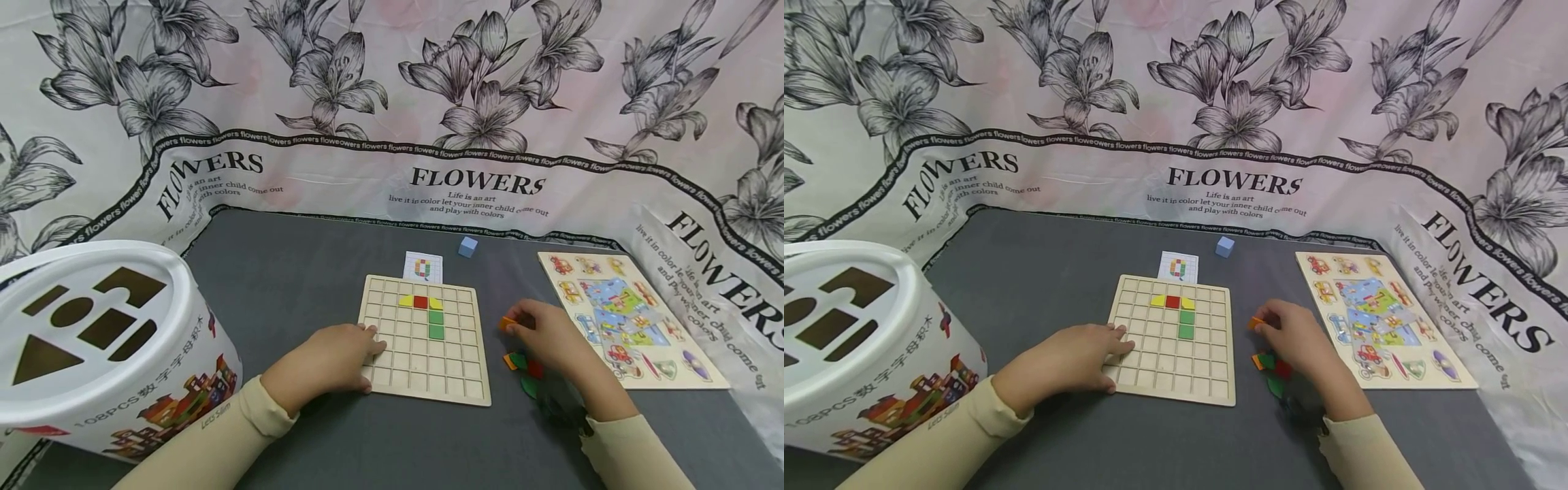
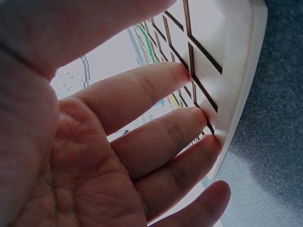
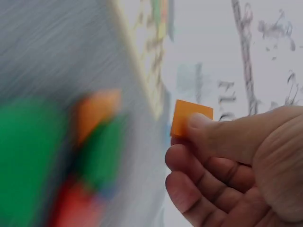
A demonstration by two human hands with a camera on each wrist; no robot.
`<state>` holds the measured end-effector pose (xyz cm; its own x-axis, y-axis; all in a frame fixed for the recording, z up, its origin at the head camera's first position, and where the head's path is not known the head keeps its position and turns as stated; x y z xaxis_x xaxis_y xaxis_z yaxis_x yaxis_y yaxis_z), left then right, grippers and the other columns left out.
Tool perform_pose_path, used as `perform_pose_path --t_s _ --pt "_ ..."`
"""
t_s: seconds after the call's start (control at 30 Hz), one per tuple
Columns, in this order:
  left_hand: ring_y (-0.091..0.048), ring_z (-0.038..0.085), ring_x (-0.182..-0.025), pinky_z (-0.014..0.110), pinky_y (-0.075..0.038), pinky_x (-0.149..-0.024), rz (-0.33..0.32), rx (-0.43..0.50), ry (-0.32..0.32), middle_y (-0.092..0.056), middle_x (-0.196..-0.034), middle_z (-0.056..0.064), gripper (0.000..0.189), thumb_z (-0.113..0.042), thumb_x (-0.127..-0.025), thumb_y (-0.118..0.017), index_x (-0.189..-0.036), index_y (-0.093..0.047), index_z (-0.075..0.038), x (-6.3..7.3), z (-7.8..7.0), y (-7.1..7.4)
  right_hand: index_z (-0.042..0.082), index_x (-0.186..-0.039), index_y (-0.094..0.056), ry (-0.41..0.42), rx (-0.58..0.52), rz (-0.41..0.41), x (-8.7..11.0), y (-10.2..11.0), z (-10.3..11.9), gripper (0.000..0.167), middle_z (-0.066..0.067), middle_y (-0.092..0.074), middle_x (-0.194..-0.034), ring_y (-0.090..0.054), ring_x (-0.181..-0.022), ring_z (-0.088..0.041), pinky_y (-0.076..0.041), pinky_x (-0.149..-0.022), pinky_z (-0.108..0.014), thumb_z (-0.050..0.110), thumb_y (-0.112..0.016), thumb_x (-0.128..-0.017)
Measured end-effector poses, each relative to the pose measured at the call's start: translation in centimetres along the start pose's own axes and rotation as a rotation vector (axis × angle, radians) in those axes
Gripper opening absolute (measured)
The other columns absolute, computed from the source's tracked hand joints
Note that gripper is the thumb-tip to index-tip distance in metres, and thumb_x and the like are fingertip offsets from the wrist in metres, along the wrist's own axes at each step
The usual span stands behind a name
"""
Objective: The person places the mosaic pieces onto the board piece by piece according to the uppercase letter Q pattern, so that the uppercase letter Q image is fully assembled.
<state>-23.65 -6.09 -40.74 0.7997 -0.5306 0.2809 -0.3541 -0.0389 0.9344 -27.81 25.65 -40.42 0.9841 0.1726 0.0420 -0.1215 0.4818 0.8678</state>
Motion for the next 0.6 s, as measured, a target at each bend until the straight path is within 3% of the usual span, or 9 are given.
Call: perform_pose_path --t_s 0.13,0.33,0.47,0.6 --pt "-0.058 0.029 -0.149 0.049 -0.052 -0.116 0.000 -0.008 -0.002 -0.059 -0.162 0.011 0.067 -0.032 -0.085 -0.095 -0.147 -0.071 -0.022 -0.1 0.1 -0.1 0.009 -0.117 -0.078 0.061 -0.055 -0.034 -1.6 -0.1 4.1 0.013 -0.008 -0.079 -0.109 -0.072 -0.093 -0.021 -0.059 -0.080 -0.042 0.012 -0.069 -0.108" --pt "-0.060 0.030 -0.147 0.049 -0.053 -0.115 0.003 -0.009 -0.018 -0.060 -0.161 0.012 0.067 -0.033 -0.085 -0.095 -0.147 -0.071 -0.022 -0.2 0.2 -0.3 0.010 -0.116 -0.079 0.164 -0.084 0.055 -5.0 -4.1 10.1 0.014 -0.006 -0.078 -0.107 -0.067 -0.091 -0.020 -0.056 -0.079 -0.039 0.011 -0.067 -0.108" --pt "-0.061 0.030 -0.145 0.049 -0.054 -0.113 -0.011 -0.019 -0.033 -0.061 -0.160 0.012 0.066 -0.033 -0.084 -0.096 -0.145 -0.072 -0.022 -0.2 0.2 -0.1 0.010 -0.112 -0.080 0.185 -0.064 0.095 -6.7 -6.3 12.3 0.012 -0.005 -0.077 -0.106 -0.067 -0.091 -0.020 -0.058 -0.083 -0.042 0.014 -0.070 -0.107" --pt "-0.063 0.030 -0.142 0.049 -0.056 -0.110 -0.025 -0.032 -0.046 -0.063 -0.158 0.013 0.064 -0.033 -0.083 -0.097 -0.142 -0.074 -0.022 -0.1 0.1 0.1 0.009 -0.109 -0.080 0.179 -0.047 0.112 -7.7 -7.6 13.2 0.010 -0.006 -0.076 -0.102 -0.067 -0.090 -0.020 -0.058 -0.086 -0.042 0.012 -0.072 -0.105"
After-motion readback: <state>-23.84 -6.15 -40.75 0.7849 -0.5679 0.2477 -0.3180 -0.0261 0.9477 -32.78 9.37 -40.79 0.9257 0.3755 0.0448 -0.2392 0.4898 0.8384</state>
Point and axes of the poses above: each hand's wrist, its own x-axis away from the middle knuckle, its own y-axis out of the back of the hand, z = x × y, the point moved 7 cm from there along -x, towards the middle knuckle
